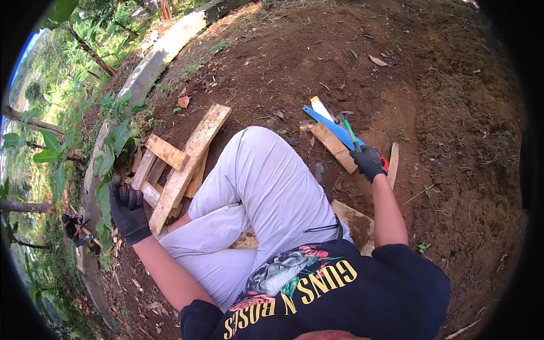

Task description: The person sits on the ground and assembles a small wooden frame using a hammer and nails. They position wooden planks, insert nails, and hammer them into place to secure the structure.

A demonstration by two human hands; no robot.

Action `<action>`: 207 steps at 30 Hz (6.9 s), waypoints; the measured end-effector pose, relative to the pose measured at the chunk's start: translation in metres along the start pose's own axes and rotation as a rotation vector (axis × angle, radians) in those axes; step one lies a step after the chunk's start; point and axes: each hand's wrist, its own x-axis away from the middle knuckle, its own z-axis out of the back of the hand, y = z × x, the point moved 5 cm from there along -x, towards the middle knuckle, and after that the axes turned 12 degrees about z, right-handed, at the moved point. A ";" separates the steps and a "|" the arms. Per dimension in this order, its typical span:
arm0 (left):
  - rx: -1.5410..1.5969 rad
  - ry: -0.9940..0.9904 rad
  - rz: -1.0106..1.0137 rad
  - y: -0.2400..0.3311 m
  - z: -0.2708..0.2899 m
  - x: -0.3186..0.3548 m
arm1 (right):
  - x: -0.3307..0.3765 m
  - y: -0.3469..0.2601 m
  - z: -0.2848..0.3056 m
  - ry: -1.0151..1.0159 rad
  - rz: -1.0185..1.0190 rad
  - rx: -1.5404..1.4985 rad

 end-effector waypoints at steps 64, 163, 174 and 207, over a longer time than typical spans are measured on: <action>-0.103 0.104 0.259 -0.059 0.116 0.045 | 0.048 0.095 -0.023 -0.135 0.196 0.537; -1.976 0.273 0.290 -0.058 0.035 -0.101 | 0.014 -0.508 -0.357 -1.045 1.288 0.305; -2.050 0.390 0.245 -0.065 0.038 -0.100 | 0.012 -0.503 -0.354 -0.964 1.393 0.390; -0.882 0.057 -0.071 -0.065 -0.017 -0.090 | 0.070 -0.518 -0.345 -0.983 1.052 -0.798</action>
